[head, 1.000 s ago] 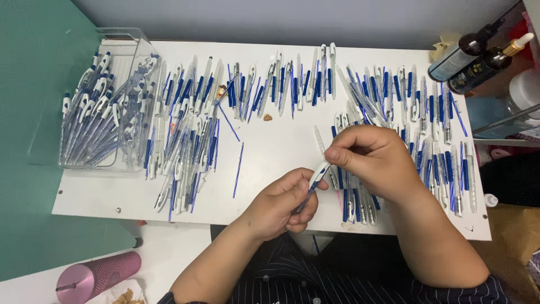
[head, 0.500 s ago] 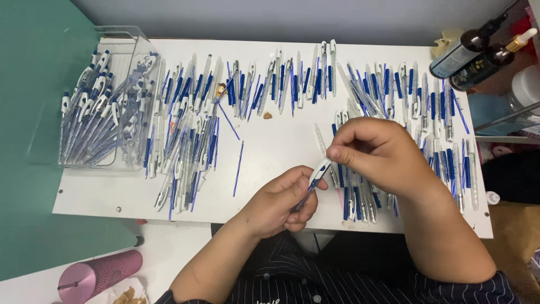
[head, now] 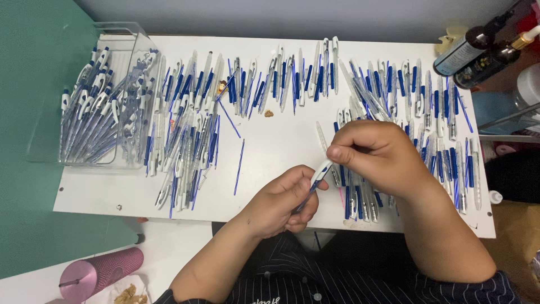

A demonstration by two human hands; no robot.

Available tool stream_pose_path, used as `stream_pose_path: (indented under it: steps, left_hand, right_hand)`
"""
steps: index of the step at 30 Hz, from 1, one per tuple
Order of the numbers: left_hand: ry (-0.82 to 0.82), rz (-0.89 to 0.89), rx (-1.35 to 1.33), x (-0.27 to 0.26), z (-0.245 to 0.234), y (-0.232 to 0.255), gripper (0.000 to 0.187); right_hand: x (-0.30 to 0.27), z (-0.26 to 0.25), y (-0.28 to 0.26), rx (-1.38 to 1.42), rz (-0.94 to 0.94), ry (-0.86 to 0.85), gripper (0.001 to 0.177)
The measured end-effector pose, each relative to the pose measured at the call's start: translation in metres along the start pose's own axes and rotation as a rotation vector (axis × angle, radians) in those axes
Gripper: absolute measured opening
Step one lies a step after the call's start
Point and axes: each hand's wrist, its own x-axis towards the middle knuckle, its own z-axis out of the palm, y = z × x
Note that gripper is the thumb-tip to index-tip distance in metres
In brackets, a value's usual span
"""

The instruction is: The person assembles pens by hand, inserting blue ink refills into white and blue pen barrels and snapping the components together.

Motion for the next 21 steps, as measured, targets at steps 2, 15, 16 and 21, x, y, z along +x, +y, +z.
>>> stream_pose_path:
  steps: [2,15,16,21]
  left_hand:
    - [0.025,0.010,-0.004,0.000,-0.003,-0.004,0.032]
    - [0.256,0.112,0.272,-0.005,-0.017,0.018,0.037]
    - [0.264,0.120,0.276,-0.015,-0.022,0.031,0.037]
    - [0.842,0.352,1.083,-0.073,-0.072,0.103,0.036]
  right_hand:
    - [-0.002,0.004,-0.007,-0.141,-0.051,0.022,0.014]
    - [-0.037,0.003,0.020,-0.351,-0.072,0.115,0.022]
    - [-0.044,-0.008,0.024,-0.347,-0.081,0.109,0.022]
    - [-0.082,-0.065,0.060,-0.471,0.213,0.595,0.015]
